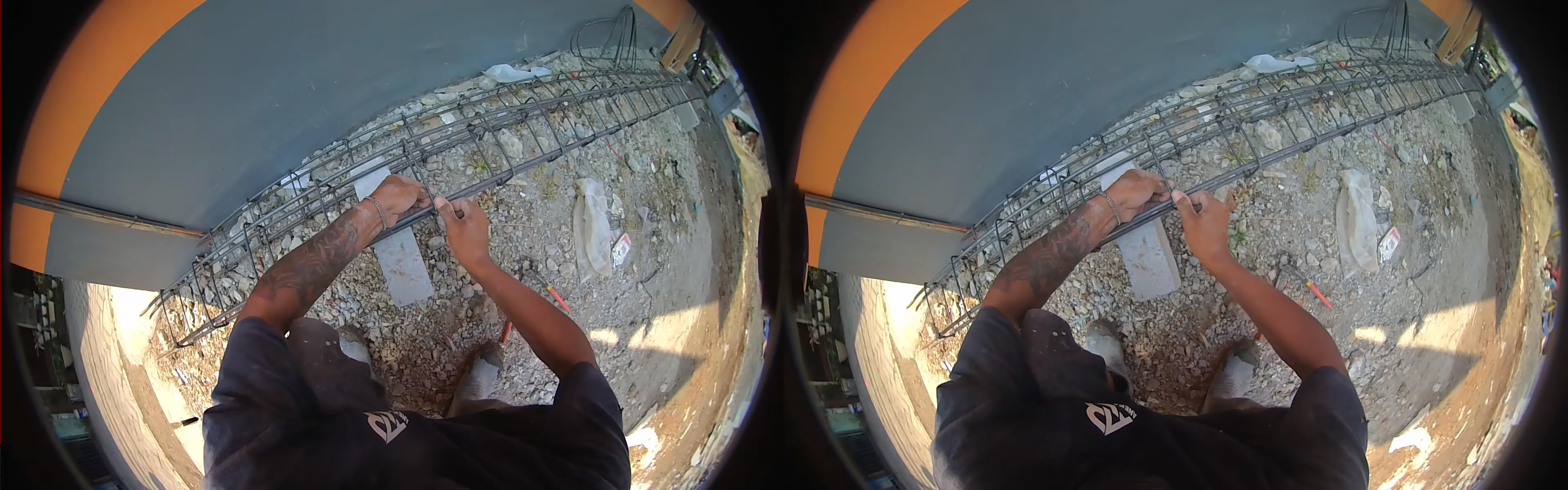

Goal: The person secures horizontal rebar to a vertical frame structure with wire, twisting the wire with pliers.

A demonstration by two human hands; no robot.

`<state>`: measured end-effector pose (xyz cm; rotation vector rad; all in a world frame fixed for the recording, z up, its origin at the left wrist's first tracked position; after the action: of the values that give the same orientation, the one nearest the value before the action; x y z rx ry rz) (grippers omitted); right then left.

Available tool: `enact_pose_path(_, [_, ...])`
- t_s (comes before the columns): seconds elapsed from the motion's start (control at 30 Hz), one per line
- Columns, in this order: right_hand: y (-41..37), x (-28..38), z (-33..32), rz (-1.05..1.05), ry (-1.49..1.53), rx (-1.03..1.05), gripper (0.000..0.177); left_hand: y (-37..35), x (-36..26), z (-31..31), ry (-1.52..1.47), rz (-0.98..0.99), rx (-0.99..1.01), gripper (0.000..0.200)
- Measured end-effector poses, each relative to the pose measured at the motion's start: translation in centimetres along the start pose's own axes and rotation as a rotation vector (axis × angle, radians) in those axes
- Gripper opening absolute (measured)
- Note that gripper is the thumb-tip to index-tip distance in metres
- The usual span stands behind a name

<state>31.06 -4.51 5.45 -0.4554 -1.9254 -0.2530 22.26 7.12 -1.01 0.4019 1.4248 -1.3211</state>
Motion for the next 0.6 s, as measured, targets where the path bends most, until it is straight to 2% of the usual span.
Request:
enact_pose_path(0.03, [0.1,0.3,0.1,0.045,-0.034,0.064,0.035,-0.3,-0.4,0.3,0.004,0.005,0.0,0.008])
enact_pose_path(0.1, [0.1,0.9,-0.2,0.022,-0.114,0.102,0.032,-2.2,-0.9,-0.2,-0.011,0.037,-0.184,0.011])
enact_pose_path(0.17, [0.0,1.0,-0.1,0.0,-0.185,0.134,0.029,-3.5,-1.5,0.2,0.006,0.09,-0.227,0.013])
enact_pose_path(0.23, [-1.2,3.5,-0.1,-0.32,-0.263,0.094,0.022,-4.5,-1.4,0.6,0.015,0.136,-0.266,0.015])
enact_pose_path(0.3, [-1.7,2.7,0.1,-0.268,-0.292,0.168,0.018,-6.0,-2.9,1.5,0.236,0.301,-0.32,0.02])
enact_pose_path(0.33, [-1.7,2.3,0.5,-0.226,-0.324,0.244,0.016,-6.3,-2.6,2.0,0.236,0.299,-0.318,0.02])
enact_pose_path(0.37, [-1.8,2.5,0.2,-0.223,-0.322,0.242,0.016,-7.5,-4.1,3.0,0.46,0.425,-0.379,0.018])
enact_pose_path(0.4, [-1.4,1.0,1.0,-0.065,-0.172,0.393,0.015,-8.9,-5.8,4.4,0.686,0.552,-0.438,0.016])
enact_pose_path(0.43, [-1.6,-0.2,2.0,0.095,-0.018,0.542,0.014,-9.2,-5.9,4.8,0.707,0.528,-0.422,0.021])
enact_pose_path(0.47, [-1.5,0.4,1.5,0.094,-0.016,0.54,0.014,-9.4,-5.9,5.0,0.709,0.527,-0.42,0.021])
enact_pose_path(0.53, [-1.8,1.0,1.4,0.178,0.291,0.662,0.014,-10.1,-6.3,6.7,0.932,0.608,-0.393,0.024])
enact_pose_path(0.57, [-1.5,1.9,0.4,0.183,0.289,0.661,0.014,-10.1,-6.1,6.7,0.928,0.608,-0.389,0.024])
enact_pose_path(0.6, [-1.3,2.7,-0.5,0.213,0.444,0.655,0.016,-10.2,-5.9,7.3,0.965,0.65,-0.366,0.024])
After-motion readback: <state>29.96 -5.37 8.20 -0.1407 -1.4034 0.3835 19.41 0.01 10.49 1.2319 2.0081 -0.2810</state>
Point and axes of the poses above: each hand's wrist, its own y-axis towards the middle knuckle, its own z-axis out of the palm, x = y × z, the point moved 10 cm from there along y, towards the middle knuckle, and after that the axes turned 15 degrees about x, right-handed, at the moved point
